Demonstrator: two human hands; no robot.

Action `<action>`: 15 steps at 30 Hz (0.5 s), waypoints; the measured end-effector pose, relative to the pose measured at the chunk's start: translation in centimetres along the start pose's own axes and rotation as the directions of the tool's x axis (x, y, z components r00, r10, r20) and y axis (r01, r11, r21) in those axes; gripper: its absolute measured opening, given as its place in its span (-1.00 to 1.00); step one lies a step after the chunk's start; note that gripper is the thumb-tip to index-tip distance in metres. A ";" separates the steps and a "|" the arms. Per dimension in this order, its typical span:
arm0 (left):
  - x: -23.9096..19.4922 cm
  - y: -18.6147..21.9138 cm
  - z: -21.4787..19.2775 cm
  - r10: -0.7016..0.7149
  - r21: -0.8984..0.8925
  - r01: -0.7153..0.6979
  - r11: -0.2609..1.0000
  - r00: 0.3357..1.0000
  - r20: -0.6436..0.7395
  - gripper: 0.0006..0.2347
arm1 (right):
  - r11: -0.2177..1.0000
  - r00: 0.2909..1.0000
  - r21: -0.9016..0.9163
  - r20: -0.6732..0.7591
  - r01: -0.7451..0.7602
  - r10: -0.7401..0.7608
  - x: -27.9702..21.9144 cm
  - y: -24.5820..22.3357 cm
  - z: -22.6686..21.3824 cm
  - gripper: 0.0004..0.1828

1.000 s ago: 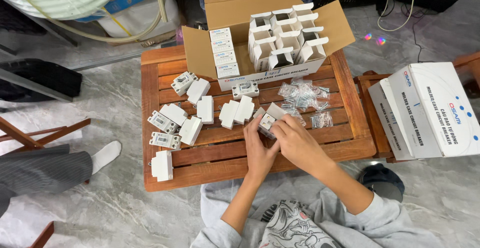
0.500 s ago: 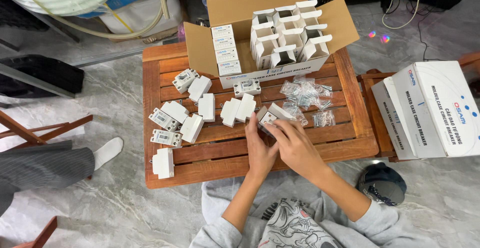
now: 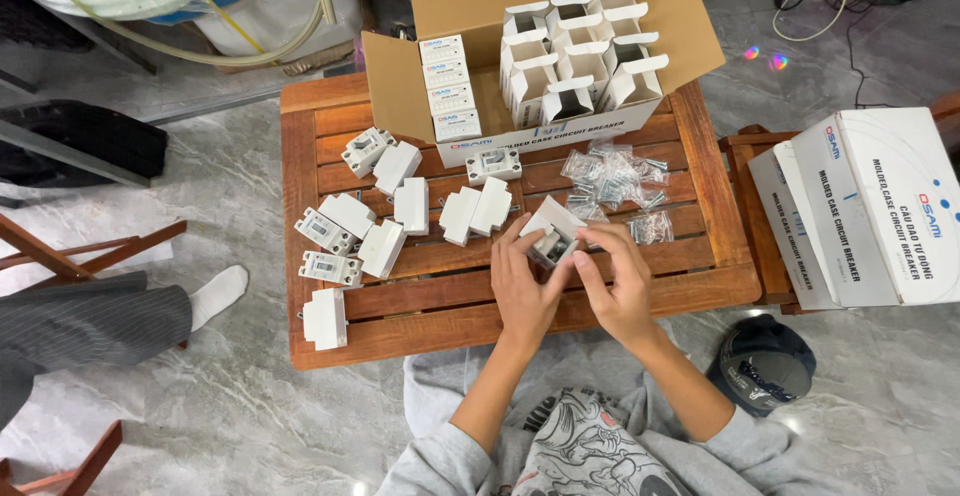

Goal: The person organizes circuit breakers by taking them out of a cardboard box and placing them on a wooden table.

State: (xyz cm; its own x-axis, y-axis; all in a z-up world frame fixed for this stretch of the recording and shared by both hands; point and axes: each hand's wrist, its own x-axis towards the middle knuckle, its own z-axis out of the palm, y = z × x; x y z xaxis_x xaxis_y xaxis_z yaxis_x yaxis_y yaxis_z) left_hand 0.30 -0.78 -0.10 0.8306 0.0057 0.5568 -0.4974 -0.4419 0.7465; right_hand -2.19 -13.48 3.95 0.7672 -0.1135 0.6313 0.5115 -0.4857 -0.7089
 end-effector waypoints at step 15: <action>-0.1 -0.5 0.4 -0.114 -0.165 0.129 0.978 0.988 0.101 -0.43 | 0.921 0.964 -0.287 0.067 0.265 -0.257 0.9 1.7 2.1 -0.79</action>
State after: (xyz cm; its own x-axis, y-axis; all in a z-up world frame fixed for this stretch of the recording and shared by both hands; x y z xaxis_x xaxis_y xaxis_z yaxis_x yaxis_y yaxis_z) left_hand 0.56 -0.92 -0.68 0.9028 -0.0342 0.4287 -0.4201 -0.2835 0.8620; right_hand 0.18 -12.62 2.65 0.6341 0.0732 0.7698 0.5633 -0.7257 -0.3950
